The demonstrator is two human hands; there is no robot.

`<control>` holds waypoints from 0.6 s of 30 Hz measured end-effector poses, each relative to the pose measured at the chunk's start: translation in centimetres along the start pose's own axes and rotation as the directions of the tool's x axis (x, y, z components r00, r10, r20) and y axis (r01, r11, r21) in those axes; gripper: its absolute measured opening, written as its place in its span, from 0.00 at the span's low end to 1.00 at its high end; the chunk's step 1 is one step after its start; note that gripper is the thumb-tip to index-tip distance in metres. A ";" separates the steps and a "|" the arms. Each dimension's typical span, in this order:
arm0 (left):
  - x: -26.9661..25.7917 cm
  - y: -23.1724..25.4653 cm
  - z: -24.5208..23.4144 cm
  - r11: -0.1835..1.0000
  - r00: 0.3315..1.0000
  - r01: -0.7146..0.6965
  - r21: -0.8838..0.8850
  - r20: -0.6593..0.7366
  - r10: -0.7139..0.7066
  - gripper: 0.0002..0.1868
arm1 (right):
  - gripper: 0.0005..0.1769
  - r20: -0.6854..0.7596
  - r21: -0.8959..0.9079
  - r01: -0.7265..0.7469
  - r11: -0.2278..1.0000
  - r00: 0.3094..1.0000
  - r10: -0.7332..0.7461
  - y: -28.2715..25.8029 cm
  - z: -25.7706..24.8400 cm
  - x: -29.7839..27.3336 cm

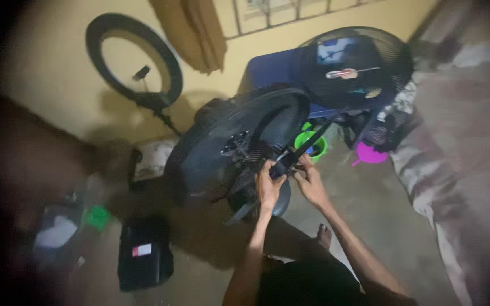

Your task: The person uses a screwdriver to tighten or loosen screws on the central hub of a black standing fan. They repeatedly adjust the fan head and work on the same area with the tool.

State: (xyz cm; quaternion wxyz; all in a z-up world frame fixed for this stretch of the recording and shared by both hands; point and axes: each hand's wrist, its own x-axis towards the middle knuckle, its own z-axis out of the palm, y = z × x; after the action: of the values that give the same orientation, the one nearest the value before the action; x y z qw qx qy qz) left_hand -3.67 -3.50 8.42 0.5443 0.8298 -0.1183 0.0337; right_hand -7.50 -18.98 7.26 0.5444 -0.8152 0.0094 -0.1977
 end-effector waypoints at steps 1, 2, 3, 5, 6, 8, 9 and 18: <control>0.0 -0.1 1.5 0.997 0.997 -0.073 -0.009 -0.032 0.072 0.22 | 0.35 -0.058 0.038 0.053 0.998 0.997 -0.051 -0.4 -0.4 -0.4; -0.1 -0.2 2.9 0.990 0.988 -0.143 -0.013 -0.062 0.142 0.23 | 0.34 -0.116 -0.029 -0.038 0.999 0.993 0.035 -0.9 -0.6 -0.9; -0.1 -0.2 4.4 0.977 0.973 -0.214 -0.016 -0.092 0.211 0.24 | 0.33 -0.179 -0.089 -0.135 0.987 0.977 0.117 -1.3 -0.7 -1.3; -0.4 0.5 8.1 0.960 0.996 0.061 -0.272 0.075 -0.043 0.15 | 0.37 -0.268 -0.130 -0.288 0.949 0.931 0.247 -1.6 -2.2 -0.7; -0.4 0.9 9.6 0.905 0.971 0.213 -0.367 0.182 -0.155 0.12 | 0.41 -0.289 -0.108 -0.351 0.930 0.906 0.308 -1.6 -3.1 -0.3; 0.2 1.5 12.2 0.976 0.980 0.034 -0.215 0.201 0.010 0.18 | 0.45 -0.309 -0.050 -0.443 0.895 0.859 0.408 -0.8 -5.4 0.6; 0.5 1.9 13.4 0.989 0.972 -0.060 -0.138 0.218 0.090 0.23 | 0.45 -0.309 -0.015 -0.475 0.880 0.839 0.448 0.0 -7.1 1.2; 6.0 7.4 21.3 0.856 0.790 0.268 -0.442 0.610 0.067 0.33 | 0.24 -0.362 0.123 -0.400 0.908 0.834 0.416 10.4 -18.9 7.3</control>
State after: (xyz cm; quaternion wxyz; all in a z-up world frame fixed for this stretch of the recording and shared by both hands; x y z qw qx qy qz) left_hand -1.15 -26.67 7.47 0.6765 0.6288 -0.2443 -0.2955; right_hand -5.02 -41.56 6.49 0.5787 -0.7285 0.2840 -0.2316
